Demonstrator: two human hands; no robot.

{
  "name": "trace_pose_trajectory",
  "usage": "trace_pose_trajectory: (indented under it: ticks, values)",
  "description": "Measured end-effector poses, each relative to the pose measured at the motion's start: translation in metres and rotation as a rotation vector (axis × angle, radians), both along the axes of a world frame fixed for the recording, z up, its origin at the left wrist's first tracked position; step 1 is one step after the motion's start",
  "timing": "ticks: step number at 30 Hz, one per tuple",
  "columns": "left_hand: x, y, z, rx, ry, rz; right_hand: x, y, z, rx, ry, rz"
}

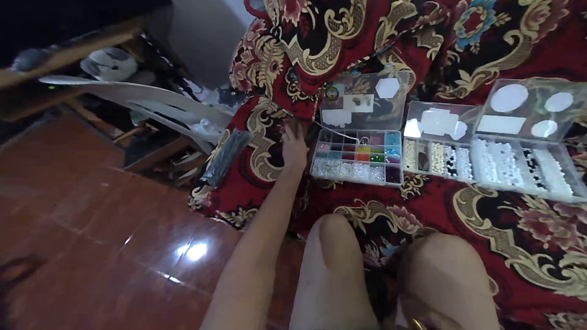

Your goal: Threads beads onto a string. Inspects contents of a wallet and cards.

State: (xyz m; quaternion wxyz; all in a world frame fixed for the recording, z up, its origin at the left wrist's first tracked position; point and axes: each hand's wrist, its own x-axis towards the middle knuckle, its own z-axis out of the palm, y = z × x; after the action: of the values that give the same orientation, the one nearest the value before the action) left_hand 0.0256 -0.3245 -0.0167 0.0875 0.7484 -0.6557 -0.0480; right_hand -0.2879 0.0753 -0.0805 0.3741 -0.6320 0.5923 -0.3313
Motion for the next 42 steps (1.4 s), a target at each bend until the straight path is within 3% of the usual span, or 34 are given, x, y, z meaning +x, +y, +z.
trace_pose_trajectory:
  ticks: [4,6,10,12,16,19,21,24,25,27,30,35,39,42]
  values:
    - [0.011,0.027,-0.012,-0.108,-0.114,-0.133,-0.005,-0.002,-0.003,0.034,-0.007,0.109]
    - [0.007,0.040,-0.011,-0.170,-0.042,-0.226,-0.006,-0.001,-0.004,0.033,-0.050,0.125]
    - [-0.008,0.080,0.002,-0.015,0.046,-0.310,-0.010,-0.002,-0.006,-0.015,-0.168,0.153]
    - [-0.009,0.093,-0.004,0.040,0.041,-0.310,-0.014,-0.002,0.003,0.072,-0.246,0.175]
    - [-0.014,0.118,-0.021,-0.062,0.113,-0.444,-0.023,-0.001,0.024,0.350,-0.671,0.013]
    - [-0.027,0.141,-0.038,-0.085,0.242,-0.624,-0.038,0.005,0.036,0.399,-0.958,-0.174]
    - [-0.039,0.160,-0.042,-0.026,0.300,-0.689,-0.051,0.008,0.045,0.353,-0.797,-0.241]
    - [-0.061,0.185,-0.039,0.113,0.216,-0.766,-0.077,0.010,0.065,0.429,0.007,-0.188]
    - [-0.067,0.192,-0.036,0.151,0.179,-0.795,-0.084,0.012,0.066,0.504,0.175,-0.152]
    - [-0.074,0.204,-0.030,0.166,0.143,-0.852,-0.094,0.016,0.064,0.641,0.297,-0.111]
    - [-0.079,0.212,-0.029,0.182,0.142,-0.905,-0.105,0.024,0.066,0.660,0.306,-0.132]
    - [-0.081,0.212,-0.037,0.217,0.210,-0.951,-0.101,0.011,0.077,0.417,0.128,0.022]
    - [-0.098,0.224,-0.048,0.446,0.668,-0.858,-0.059,-0.031,0.084,0.242,-0.048,0.143]
    - [-0.116,0.248,-0.047,0.720,1.009,-0.584,-0.026,-0.062,0.070,0.320,-0.452,0.042]
